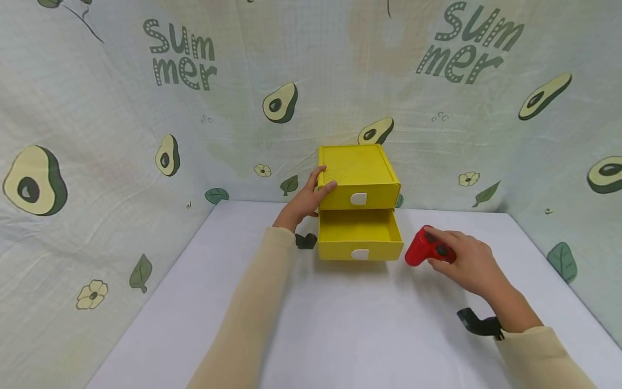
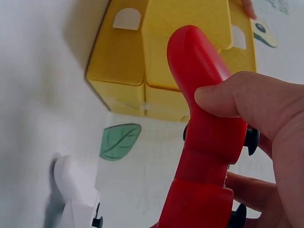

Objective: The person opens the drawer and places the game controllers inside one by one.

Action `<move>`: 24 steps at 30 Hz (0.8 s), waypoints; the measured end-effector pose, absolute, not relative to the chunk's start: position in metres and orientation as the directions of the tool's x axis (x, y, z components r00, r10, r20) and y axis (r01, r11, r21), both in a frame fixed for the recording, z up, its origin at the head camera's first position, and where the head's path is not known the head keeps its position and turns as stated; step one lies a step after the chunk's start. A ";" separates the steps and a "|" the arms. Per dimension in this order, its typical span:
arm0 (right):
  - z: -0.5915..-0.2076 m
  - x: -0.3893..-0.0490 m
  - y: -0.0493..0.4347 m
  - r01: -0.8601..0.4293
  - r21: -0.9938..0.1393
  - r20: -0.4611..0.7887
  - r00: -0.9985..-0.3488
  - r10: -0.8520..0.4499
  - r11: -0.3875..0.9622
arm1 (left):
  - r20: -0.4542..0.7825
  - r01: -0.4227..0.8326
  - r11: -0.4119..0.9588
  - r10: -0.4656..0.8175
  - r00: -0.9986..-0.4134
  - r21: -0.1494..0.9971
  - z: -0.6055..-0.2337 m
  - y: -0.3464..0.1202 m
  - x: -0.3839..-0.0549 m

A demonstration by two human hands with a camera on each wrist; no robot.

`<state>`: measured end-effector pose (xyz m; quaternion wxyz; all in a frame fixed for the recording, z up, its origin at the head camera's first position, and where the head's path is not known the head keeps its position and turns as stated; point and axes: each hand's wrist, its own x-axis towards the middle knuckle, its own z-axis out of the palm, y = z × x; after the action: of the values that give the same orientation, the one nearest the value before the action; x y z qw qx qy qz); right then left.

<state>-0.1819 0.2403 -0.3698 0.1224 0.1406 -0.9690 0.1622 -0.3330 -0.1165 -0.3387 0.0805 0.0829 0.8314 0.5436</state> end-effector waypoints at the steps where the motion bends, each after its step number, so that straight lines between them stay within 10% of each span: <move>1: -0.369 -0.182 0.240 -0.319 -0.279 0.295 -0.926 -0.235 0.906 | -0.045 0.049 0.397 0.223 -0.974 0.917 -0.339 -0.116 -0.333; 24: -0.337 -0.185 0.233 -0.353 -0.276 0.409 -0.885 -0.223 0.894 | -0.045 0.044 0.386 0.219 -0.975 0.921 -0.339 -0.115 -0.332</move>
<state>-0.1850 0.2326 -0.3371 0.1864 0.1508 -0.9551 0.1740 -0.3321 -0.1155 -0.3386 0.0799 0.0794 0.8288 0.5481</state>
